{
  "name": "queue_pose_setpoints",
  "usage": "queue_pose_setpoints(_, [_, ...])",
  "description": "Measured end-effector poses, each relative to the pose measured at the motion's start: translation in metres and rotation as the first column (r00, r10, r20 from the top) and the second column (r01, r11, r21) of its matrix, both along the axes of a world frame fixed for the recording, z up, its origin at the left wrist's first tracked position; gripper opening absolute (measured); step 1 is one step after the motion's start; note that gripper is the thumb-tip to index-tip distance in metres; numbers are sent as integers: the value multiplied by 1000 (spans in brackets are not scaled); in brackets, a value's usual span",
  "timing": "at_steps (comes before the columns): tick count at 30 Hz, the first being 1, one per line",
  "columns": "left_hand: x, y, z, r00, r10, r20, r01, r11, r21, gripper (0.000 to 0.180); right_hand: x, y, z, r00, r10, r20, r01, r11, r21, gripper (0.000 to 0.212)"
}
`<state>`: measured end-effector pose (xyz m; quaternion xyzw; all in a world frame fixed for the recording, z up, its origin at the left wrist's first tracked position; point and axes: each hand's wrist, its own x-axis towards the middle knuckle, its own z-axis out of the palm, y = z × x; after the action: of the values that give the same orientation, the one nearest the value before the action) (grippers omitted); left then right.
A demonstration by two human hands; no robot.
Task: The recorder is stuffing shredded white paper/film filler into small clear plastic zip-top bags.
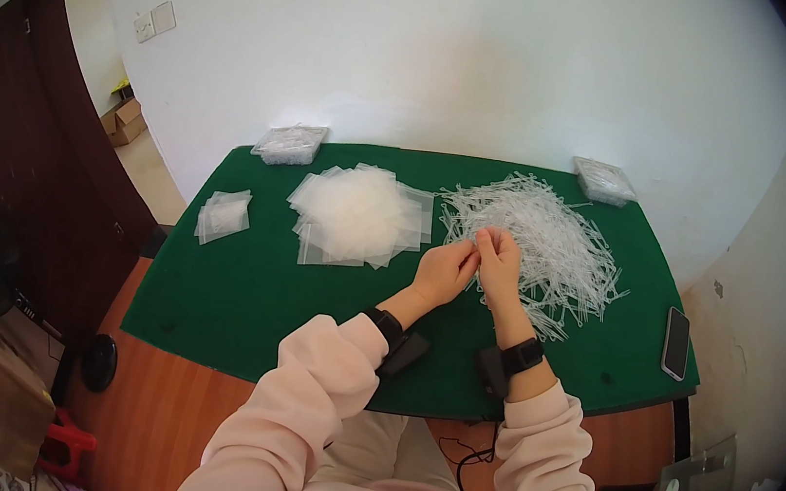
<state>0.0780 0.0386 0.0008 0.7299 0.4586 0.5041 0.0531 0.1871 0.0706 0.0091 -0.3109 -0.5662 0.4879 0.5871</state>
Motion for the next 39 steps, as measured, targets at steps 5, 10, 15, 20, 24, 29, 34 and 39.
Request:
queue_pose_setpoints(5, [-4, -2, 2, 999, -2, -34, 2, 1000, -13, 15, -2, 7, -4, 985, -164, 53, 158, 981, 109, 19])
queue_pose_setpoints(10, [-22, -6, 18, 983, -13, -184, 9, 1000, -21, 15, 12, 18, -10, 992, -120, -46, 118, 992, -48, 22])
queue_pose_setpoints(15, [-113, -27, 33, 958, 200, -205, -226, 968, -107, 14, -8, -1, -5, 986, 15, -165, -33, 994, -105, 21])
queue_pose_setpoints(20, [-187, -51, 22, 909, 417, -29, -416, 897, -148, 16, -32, -36, -7, 925, 379, 31, -355, 889, -290, 18])
queue_pose_setpoints(24, [-201, -54, 14, 894, 444, -53, -447, 878, -172, 22, -39, -43, -15, 835, 438, 332, -410, 899, -155, 16])
queue_pose_setpoints(29, [-196, -53, 3, 880, 375, -291, -409, 910, -66, 31, -41, -36, -28, 868, 399, 296, -411, 911, -23, 13])
queue_pose_setpoints(34, [-202, -53, -2, 671, 696, -256, -721, 692, -7, 38, -45, -38, -28, 911, 345, 226, -370, 926, 76, 12])
queue_pose_setpoints(39, [-220, -57, 3, 635, 720, -279, -764, 535, -360, 43, -42, -40, -23, 899, 379, 219, -390, 921, 9, 12])
